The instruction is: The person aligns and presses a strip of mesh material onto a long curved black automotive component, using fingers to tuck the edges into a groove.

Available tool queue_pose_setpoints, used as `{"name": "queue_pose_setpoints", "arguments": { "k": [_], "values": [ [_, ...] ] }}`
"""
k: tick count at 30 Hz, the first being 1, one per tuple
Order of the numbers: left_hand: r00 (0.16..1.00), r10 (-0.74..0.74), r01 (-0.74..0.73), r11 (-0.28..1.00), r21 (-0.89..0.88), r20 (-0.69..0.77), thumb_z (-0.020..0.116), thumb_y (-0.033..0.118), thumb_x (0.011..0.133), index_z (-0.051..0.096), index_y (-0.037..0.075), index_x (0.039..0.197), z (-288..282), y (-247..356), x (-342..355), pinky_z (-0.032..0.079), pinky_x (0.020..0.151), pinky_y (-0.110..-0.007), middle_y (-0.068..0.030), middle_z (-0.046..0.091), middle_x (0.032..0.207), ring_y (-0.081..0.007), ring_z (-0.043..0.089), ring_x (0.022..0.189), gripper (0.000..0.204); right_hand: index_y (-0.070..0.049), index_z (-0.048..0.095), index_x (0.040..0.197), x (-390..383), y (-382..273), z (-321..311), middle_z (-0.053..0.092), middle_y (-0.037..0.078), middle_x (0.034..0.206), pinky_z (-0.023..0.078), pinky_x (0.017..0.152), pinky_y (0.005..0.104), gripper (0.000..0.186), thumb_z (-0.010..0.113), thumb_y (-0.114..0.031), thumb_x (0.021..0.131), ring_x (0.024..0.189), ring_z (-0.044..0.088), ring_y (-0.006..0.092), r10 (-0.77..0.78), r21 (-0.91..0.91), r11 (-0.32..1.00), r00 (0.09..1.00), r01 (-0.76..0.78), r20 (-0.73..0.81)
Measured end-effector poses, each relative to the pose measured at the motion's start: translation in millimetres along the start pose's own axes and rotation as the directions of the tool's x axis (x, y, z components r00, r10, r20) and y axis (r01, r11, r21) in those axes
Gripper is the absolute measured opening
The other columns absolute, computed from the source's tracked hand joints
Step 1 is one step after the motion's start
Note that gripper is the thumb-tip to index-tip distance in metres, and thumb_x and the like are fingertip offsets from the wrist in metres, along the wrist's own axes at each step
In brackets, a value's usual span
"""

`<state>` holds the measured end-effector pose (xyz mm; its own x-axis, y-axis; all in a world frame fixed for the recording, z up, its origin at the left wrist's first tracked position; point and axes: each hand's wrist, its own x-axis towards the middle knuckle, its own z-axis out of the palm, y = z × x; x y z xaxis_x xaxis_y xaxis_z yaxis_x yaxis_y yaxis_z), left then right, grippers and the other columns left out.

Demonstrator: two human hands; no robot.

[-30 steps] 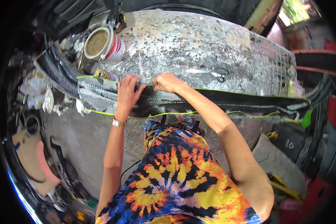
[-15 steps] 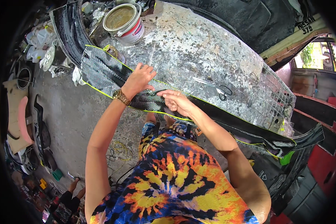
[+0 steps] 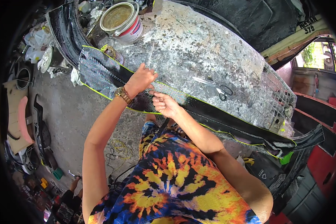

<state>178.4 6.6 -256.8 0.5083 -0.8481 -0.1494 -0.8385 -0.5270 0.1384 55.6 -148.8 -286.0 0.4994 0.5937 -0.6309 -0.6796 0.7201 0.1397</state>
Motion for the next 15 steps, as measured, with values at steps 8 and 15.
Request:
{"name": "queue_pose_setpoints", "arguments": {
  "k": [8, 15],
  "values": [
    [0.998, 0.005, -0.003, 1.000, -0.031, 0.068, 0.085, 0.032, 0.069, 0.070, 0.012, 0.101, -1.9, -3.4, 2.6, 0.040, 0.097, -0.041, -0.0026, 0.071, 0.091, -0.0204, 0.068, 0.095, 0.041, -0.004, 0.053, 0.128, 4.9, 1.6, -4.8, 0.049, -0.001, 0.076, 0.030, 0.039, 0.0165, 0.026, 0.051, -0.015, 0.104, 0.050, 0.036, 0.0026, 0.001, 0.074, 0.997, 1.000, -0.001, -0.002],
    [0.999, 0.037, -0.037, 0.999, -0.019, 0.022, 0.084, 0.034, 0.068, 0.067, 0.011, 0.101, 2.9, -7.3, 1.3, 0.041, 0.091, -0.041, -0.0040, 0.068, 0.092, -0.0221, 0.067, 0.092, 0.043, -0.002, 0.057, 0.123, 7.1, 1.8, -2.1, 0.052, 0.000, 0.078, 0.029, 0.040, 0.0170, 0.026, 0.054, -0.019, 0.104, 0.050, 0.036, 0.0025, -0.036, 0.034, 0.999, 0.999, 0.036, -0.007]
  ]
}}
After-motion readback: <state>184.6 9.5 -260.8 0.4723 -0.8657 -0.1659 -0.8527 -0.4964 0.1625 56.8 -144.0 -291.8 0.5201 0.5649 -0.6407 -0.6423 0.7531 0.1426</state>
